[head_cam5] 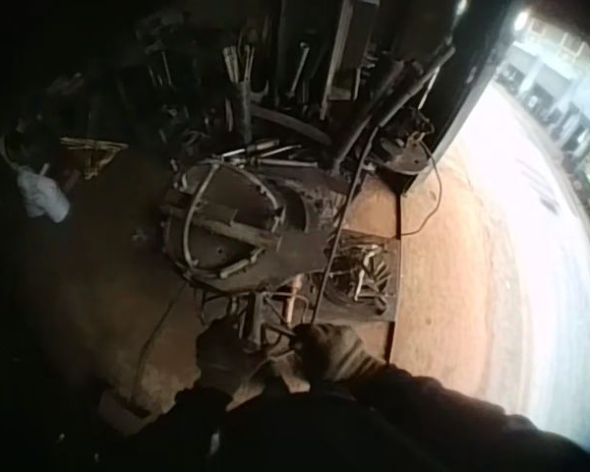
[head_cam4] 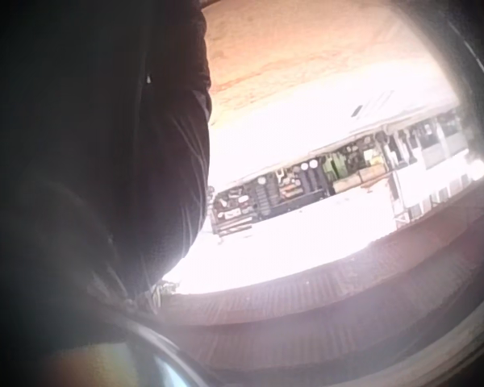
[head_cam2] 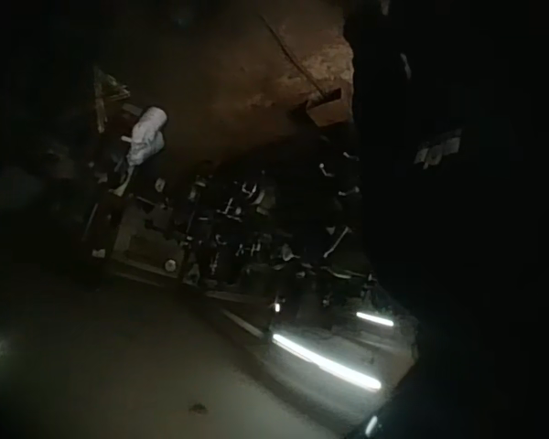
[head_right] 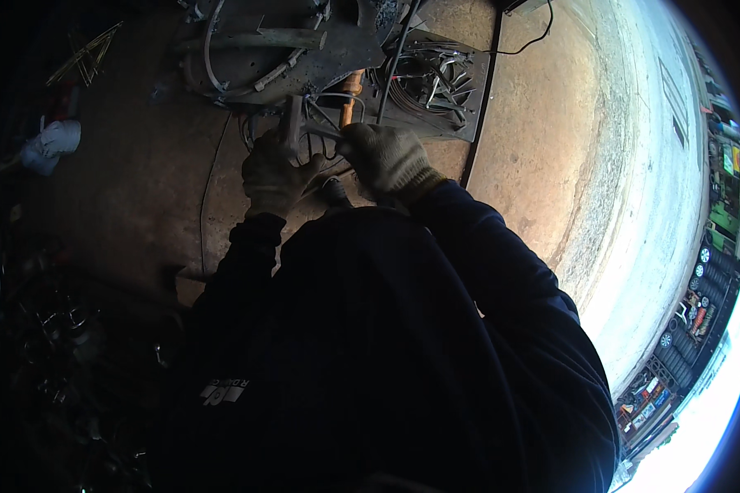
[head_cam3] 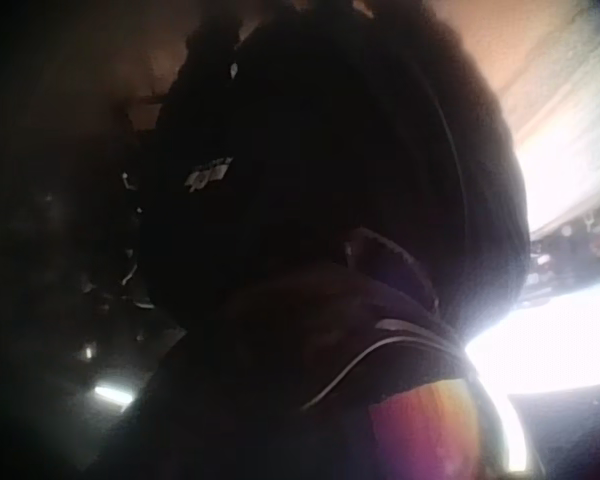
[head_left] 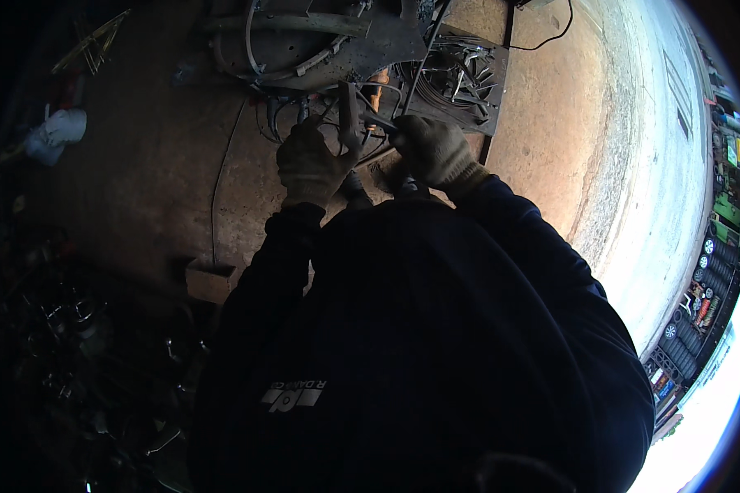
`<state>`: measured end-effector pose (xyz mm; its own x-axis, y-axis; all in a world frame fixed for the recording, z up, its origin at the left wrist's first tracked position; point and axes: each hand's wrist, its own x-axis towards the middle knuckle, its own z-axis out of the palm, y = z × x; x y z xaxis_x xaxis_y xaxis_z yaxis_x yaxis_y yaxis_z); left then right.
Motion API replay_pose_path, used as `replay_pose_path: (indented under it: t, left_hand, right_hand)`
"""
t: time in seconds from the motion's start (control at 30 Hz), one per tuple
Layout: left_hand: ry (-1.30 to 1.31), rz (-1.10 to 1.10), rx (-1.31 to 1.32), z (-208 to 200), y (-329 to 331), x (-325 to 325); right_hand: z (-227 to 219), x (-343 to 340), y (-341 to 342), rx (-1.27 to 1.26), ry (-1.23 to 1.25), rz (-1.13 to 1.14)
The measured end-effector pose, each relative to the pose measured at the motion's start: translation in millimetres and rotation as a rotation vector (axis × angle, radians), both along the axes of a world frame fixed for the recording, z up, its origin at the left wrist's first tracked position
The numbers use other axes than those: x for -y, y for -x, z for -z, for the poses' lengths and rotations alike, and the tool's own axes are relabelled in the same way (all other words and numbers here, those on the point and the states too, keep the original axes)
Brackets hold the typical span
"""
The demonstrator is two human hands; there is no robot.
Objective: The person welds curved metal rods onto a circular metal frame using a welding torch and a hammer to align the pieces.
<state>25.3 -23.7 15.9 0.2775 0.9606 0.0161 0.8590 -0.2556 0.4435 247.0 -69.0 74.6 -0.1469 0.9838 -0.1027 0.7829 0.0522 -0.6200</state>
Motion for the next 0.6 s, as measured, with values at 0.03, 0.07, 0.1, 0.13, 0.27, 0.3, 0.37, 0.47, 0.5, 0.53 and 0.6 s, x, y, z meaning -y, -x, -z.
replay_pose_path:
  t: [0.03,0.07,0.1,0.13,0.27,0.3,0.37,0.47,0.5,0.53,0.6]
  left_hand:
    - [0.027,-0.013,-0.002,-3,-3,-1]
    - [0.023,-0.008,-0.002,-3,-3,-3]
    - [0.019,-0.002,-0.002,-2,-3,-3]
    - [0.019,-0.011,-0.008,1,-1,-3]
    - [-0.104,0.021,0.005,5,0,1]
    - [-0.124,0.032,-0.013,6,-1,0]
    - [-0.118,0.035,-0.026,7,1,4]
    - [-0.083,0.019,-0.018,11,1,3]
    - [-0.078,0.022,-0.037,13,3,2]
    - [-0.073,0.029,-0.055,13,3,1]
    - [-0.051,0.026,-0.012,12,3,2]
  right_hand:
    - [10,-1,-3,-0.001,0.0,0.028]
    - [22,-4,-6,0.001,-0.002,0.053]
    - [31,-6,-10,0.003,-0.005,0.079]
    - [25,-9,-8,-0.052,0.019,0.07]
    - [-1,6,5,-0.325,0.106,0.125]
    - [-3,6,6,-0.405,0.112,0.151]
    - [-6,3,7,-0.504,0.006,0.167]
    - [-15,2,4,-0.507,0.015,0.215]
    - [-14,3,4,-0.502,-0.004,0.215]
    - [-14,5,4,-0.497,-0.024,0.219]
    - [-10,6,4,-0.415,-0.213,0.063]
